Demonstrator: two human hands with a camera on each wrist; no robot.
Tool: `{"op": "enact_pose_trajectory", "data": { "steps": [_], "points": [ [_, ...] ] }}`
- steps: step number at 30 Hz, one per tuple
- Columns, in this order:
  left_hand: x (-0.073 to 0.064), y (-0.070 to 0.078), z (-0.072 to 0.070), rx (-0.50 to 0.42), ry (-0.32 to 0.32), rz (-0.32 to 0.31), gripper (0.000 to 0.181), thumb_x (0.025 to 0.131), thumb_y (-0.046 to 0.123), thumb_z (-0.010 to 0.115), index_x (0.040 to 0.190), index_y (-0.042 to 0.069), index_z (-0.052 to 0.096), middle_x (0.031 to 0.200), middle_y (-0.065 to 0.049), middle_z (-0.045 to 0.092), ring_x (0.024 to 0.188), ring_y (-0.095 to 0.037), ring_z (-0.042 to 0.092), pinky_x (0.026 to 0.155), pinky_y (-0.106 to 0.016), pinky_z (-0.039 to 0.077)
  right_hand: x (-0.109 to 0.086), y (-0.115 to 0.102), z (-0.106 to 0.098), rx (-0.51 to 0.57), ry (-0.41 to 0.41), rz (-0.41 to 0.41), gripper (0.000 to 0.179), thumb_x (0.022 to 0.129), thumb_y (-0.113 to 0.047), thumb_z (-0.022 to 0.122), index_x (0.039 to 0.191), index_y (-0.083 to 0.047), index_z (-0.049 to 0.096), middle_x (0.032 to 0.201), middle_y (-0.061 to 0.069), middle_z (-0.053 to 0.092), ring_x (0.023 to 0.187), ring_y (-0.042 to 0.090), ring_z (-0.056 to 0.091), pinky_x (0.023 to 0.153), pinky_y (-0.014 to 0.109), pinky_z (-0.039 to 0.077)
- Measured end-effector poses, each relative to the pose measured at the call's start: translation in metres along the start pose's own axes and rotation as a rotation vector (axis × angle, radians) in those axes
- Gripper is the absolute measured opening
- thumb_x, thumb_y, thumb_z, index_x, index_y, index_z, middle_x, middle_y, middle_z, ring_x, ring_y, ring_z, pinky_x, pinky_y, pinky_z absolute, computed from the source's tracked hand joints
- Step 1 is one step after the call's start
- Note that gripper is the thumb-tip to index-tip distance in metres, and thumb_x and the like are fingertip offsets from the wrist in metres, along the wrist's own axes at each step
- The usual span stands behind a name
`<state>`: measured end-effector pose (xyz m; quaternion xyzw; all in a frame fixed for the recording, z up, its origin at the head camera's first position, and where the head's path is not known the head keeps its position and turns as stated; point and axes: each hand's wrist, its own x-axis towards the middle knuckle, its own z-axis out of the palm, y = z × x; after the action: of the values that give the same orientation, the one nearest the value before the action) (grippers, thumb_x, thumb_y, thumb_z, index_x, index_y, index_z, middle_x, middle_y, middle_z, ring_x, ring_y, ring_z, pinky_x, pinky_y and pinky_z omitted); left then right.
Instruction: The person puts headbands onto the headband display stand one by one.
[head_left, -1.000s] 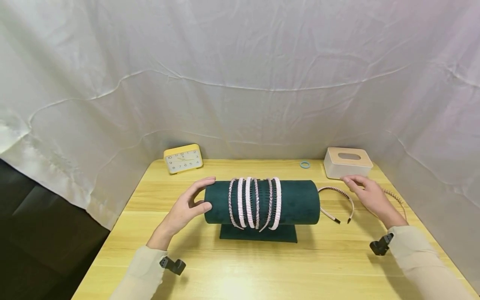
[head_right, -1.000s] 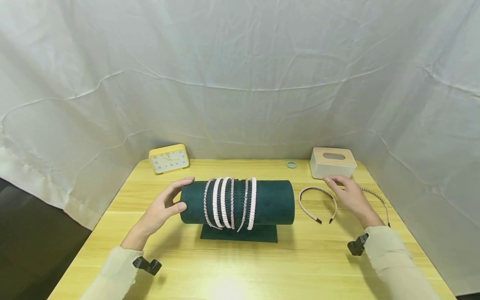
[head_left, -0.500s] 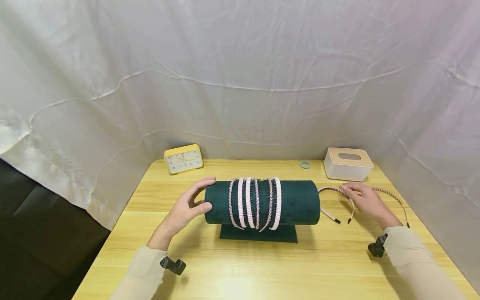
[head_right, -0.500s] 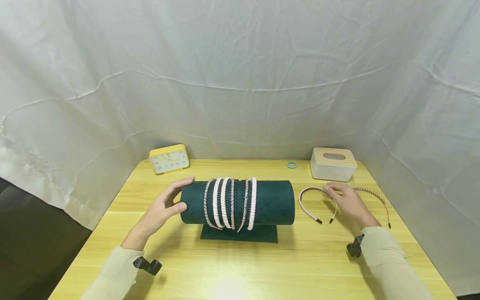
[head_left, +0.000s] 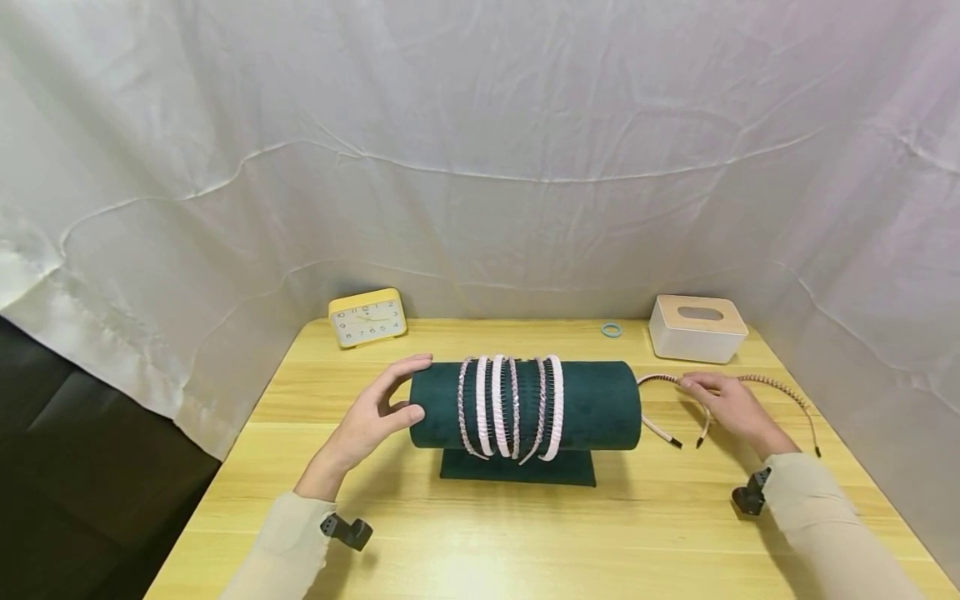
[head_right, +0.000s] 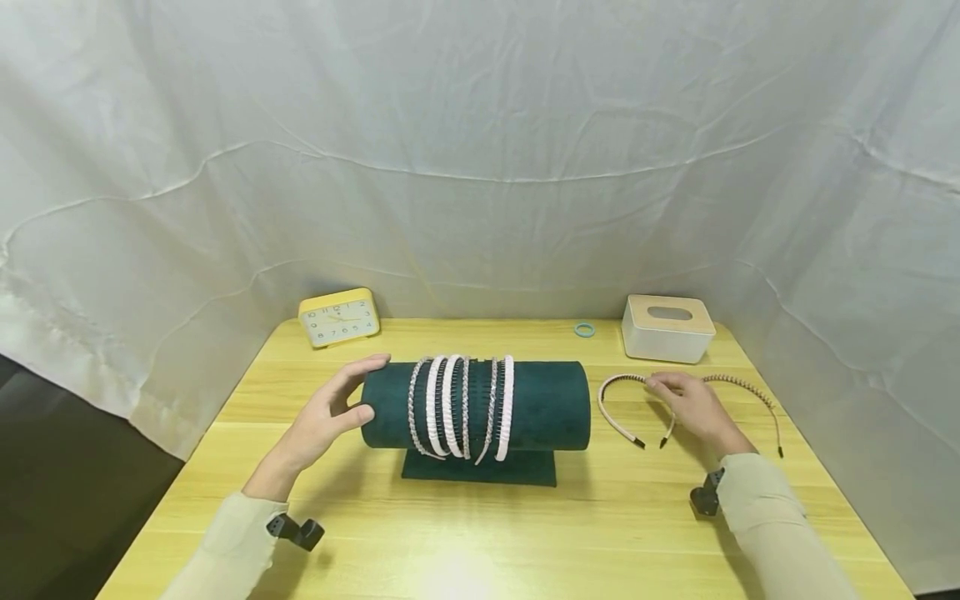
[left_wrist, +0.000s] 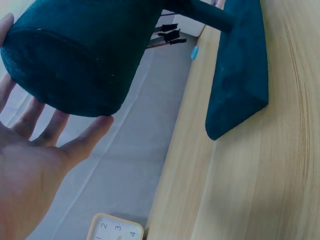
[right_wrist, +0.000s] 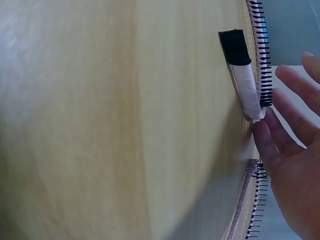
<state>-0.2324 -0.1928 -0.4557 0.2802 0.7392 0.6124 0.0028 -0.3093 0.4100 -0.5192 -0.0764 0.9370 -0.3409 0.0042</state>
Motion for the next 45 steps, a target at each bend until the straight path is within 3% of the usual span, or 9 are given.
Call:
{"op": "enact_pose_trajectory", "data": {
  "steps": [13, 21, 42, 43, 45],
  "points": [
    [0.0, 0.0, -0.001, 0.014, 0.006, 0.002, 0.063, 0.104, 0.009, 0.07, 0.163, 0.016, 0.048, 0.176, -0.008, 0.037, 0.157, -0.013, 0.038, 0.117, -0.042, 0.051, -0.002, 0.002, 0.005, 0.025, 0.002, 0.021, 0.058, 0.116, -0.045, 0.053, 0.148, 0.002, 0.063, 0.157, 0.032, 0.055, 0.142, 0.057, 0.052, 0.114, 0.072, 0.043],
    [0.0, 0.0, -0.002, 0.013, 0.01, -0.002, 0.064, 0.104, 0.008, 0.07, 0.163, 0.016, 0.048, 0.176, -0.008, 0.036, 0.157, -0.013, 0.038, 0.115, -0.03, 0.051, 0.001, -0.001, 0.008, 0.03, 0.013, 0.032, 0.059, 0.115, -0.045, 0.055, 0.149, 0.002, 0.063, 0.159, 0.032, 0.053, 0.146, 0.058, 0.047, 0.116, 0.074, 0.039],
    [0.002, 0.001, -0.001, -0.002, 0.004, -0.001, 0.064, 0.103, 0.008, 0.07, 0.163, 0.015, 0.048, 0.175, -0.008, 0.037, 0.156, -0.014, 0.039, 0.114, -0.03, 0.052, -0.002, -0.001, 0.008, 0.036, 0.033, -0.019, 0.051, 0.115, -0.039, 0.057, 0.143, 0.002, 0.069, 0.158, 0.028, 0.056, 0.147, 0.054, 0.047, 0.118, 0.072, 0.039],
    [0.002, 0.001, -0.001, -0.001, 0.004, -0.001, 0.064, 0.103, 0.008, 0.07, 0.163, 0.015, 0.048, 0.176, -0.008, 0.037, 0.156, -0.014, 0.039, 0.115, -0.031, 0.052, -0.003, -0.002, 0.007, 0.039, 0.032, -0.017, 0.051, 0.115, -0.04, 0.056, 0.143, 0.001, 0.069, 0.158, 0.028, 0.056, 0.148, 0.053, 0.046, 0.119, 0.071, 0.039],
    [0.002, 0.0, -0.001, 0.001, 0.004, -0.002, 0.064, 0.103, 0.007, 0.069, 0.163, 0.016, 0.049, 0.176, -0.008, 0.037, 0.157, -0.014, 0.039, 0.115, -0.033, 0.052, -0.005, -0.002, 0.006, 0.045, 0.033, -0.017, 0.051, 0.116, -0.039, 0.054, 0.143, 0.002, 0.069, 0.157, 0.027, 0.057, 0.144, 0.048, 0.052, 0.117, 0.058, 0.047]
  ]
}}
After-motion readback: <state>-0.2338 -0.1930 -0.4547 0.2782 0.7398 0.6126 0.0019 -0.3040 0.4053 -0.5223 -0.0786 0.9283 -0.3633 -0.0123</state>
